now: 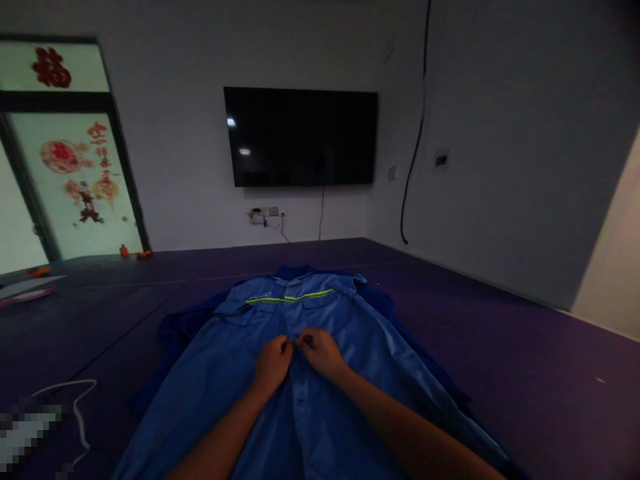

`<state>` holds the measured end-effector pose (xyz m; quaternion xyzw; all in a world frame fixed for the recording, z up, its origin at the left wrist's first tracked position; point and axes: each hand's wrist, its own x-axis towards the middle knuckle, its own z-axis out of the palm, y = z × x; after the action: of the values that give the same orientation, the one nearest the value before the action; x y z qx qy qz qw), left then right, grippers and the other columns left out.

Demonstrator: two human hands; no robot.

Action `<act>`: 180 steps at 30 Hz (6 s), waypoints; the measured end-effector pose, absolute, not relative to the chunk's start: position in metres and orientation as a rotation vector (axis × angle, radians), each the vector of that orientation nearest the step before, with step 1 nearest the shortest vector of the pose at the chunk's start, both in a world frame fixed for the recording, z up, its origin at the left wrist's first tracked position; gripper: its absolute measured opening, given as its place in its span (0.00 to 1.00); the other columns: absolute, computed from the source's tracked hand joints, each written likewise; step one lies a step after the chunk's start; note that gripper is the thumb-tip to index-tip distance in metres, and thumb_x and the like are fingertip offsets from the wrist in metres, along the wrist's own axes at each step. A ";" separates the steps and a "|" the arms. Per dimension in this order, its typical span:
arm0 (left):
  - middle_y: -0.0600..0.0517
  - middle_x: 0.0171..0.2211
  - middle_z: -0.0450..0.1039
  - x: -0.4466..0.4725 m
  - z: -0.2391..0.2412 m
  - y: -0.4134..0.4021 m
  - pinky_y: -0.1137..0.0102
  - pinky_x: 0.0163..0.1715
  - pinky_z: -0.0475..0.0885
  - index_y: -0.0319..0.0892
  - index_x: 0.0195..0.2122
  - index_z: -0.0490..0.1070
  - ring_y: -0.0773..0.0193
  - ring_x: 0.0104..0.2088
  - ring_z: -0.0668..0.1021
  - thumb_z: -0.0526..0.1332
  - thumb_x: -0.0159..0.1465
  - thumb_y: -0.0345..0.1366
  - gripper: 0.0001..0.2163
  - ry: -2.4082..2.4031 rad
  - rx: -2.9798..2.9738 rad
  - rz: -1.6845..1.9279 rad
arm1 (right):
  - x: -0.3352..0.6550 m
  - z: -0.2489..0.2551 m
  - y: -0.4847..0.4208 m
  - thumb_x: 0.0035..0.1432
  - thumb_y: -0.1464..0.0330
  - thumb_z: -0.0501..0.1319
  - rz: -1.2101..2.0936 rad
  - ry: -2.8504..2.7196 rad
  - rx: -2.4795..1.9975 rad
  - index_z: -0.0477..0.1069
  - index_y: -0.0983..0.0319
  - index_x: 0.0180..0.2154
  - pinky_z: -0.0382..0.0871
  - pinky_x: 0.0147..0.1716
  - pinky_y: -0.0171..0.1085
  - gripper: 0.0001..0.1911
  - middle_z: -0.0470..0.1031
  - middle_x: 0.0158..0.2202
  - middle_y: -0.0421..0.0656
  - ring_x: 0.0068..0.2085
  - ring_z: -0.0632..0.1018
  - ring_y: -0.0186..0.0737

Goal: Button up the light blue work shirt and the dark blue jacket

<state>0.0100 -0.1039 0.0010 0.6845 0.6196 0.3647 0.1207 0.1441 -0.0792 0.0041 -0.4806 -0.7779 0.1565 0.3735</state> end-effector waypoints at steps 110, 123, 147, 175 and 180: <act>0.59 0.17 0.55 -0.009 0.006 -0.107 0.75 0.22 0.53 0.39 0.17 0.61 0.72 0.21 0.60 0.57 0.48 0.40 0.10 1.245 1.777 0.969 | 0.151 0.002 -0.073 0.52 0.70 0.54 0.638 -2.061 -1.207 0.72 0.64 0.30 0.64 0.30 0.31 0.09 0.75 0.29 0.43 0.31 0.74 0.36; 0.53 0.23 0.69 -0.013 0.004 -0.145 0.74 0.32 0.63 0.39 0.21 0.69 0.65 0.29 0.69 0.55 0.52 0.38 0.09 1.179 1.682 0.911 | 0.171 -0.003 -0.123 0.47 0.71 0.58 0.879 -1.811 -1.120 0.70 0.65 0.37 0.69 0.40 0.37 0.12 0.75 0.35 0.45 0.38 0.75 0.39; 0.52 0.27 0.66 0.001 0.022 -0.190 0.72 0.31 0.59 0.41 0.21 0.60 0.64 0.32 0.68 0.54 0.45 0.25 0.05 1.380 2.331 0.648 | 0.162 0.031 -0.187 0.49 0.51 0.55 0.241 -2.436 -1.460 0.69 0.60 0.22 0.50 0.22 0.32 0.20 0.73 0.22 0.40 0.25 0.71 0.34; 0.55 0.22 0.68 0.000 0.022 -0.185 0.75 0.26 0.62 0.37 0.25 0.70 0.70 0.25 0.69 0.62 0.44 0.32 0.06 1.139 1.450 1.055 | 0.161 0.024 -0.173 0.39 0.74 0.53 1.237 -1.764 -1.141 0.63 0.64 0.21 0.48 0.14 0.26 0.02 0.59 0.14 0.32 0.16 0.60 0.25; 0.55 0.21 0.68 0.000 0.018 -0.182 0.76 0.24 0.60 0.37 0.26 0.70 0.71 0.22 0.67 0.61 0.44 0.31 0.07 1.093 1.421 1.080 | 0.161 0.028 -0.174 0.41 0.69 0.54 1.301 -1.736 -1.144 0.63 0.63 0.21 0.50 0.13 0.27 0.04 0.59 0.12 0.32 0.14 0.60 0.26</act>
<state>-0.0002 -0.1825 0.0177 0.5878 0.4521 0.4467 0.5006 0.1615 -0.1736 0.0282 -0.4391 -0.6663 0.4991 0.3377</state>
